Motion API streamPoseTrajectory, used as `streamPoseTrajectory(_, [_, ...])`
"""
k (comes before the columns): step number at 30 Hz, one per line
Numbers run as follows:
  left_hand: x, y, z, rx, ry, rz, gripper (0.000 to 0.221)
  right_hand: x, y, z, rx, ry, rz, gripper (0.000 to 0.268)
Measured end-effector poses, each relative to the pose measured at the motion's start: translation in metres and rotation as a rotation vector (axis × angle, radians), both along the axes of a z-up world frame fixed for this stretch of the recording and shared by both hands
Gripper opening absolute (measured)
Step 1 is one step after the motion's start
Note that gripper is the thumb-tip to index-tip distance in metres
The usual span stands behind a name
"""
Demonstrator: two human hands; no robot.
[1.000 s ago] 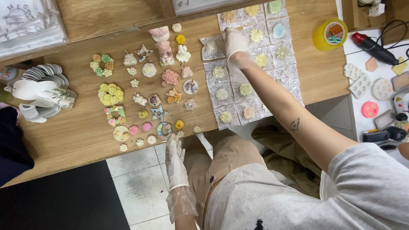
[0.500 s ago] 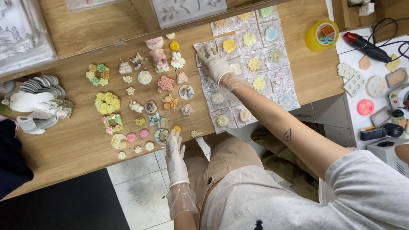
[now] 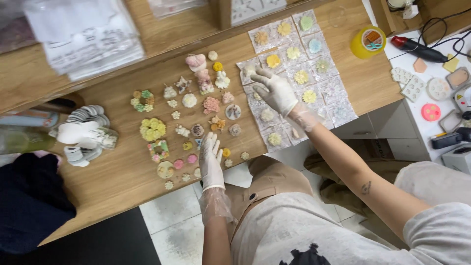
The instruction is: The person wearing gloves picks up small decorative wax or candle embeds from a wooden worktable one at a time and places them into small clear plastic bags, sealing each bag and setting it on the table. They repeat this bagging process for multiple pieces throughout the episode.
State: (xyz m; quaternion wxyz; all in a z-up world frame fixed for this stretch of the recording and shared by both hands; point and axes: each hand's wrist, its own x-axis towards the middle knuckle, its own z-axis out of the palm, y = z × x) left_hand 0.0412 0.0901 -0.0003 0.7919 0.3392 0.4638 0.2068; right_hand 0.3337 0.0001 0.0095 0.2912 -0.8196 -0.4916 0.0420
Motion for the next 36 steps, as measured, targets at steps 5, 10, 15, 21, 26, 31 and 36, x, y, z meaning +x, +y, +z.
streamPoseTrajectory(5, [-0.034,0.04,0.028,0.046,-0.043,-0.07,0.056,-0.068,0.006,0.077,-0.01,0.069,-0.085,0.028])
streamPoseTrajectory(10, [-0.086,0.075,-0.002,0.119,-0.015,-0.011,0.046,-0.151,0.039,0.171,0.251,-0.13,0.011,0.029])
streamPoseTrajectory(15, [-0.094,0.109,0.03,0.599,-0.169,-0.162,0.037,-0.177,0.1,0.258,0.424,-0.661,0.145,0.035])
streamPoseTrajectory(21, [-0.084,0.138,0.169,1.463,-0.129,-0.13,0.039,-0.159,0.154,0.26,0.333,-0.702,0.164,0.028])
streamPoseTrajectory(26, [-0.053,0.17,0.225,1.701,-0.192,-0.028,0.042,-0.164,0.165,0.254,0.243,-0.747,0.095,0.036])
streamPoseTrajectory(31, [-0.023,0.194,0.233,1.885,-0.213,0.036,0.038,-0.158,0.174,0.252,0.073,-0.8,0.072,0.039])
streamPoseTrajectory(36, [-0.007,0.201,0.225,1.979,-0.166,0.057,0.036,-0.151,0.185,0.234,0.054,-1.004,0.142,0.034])
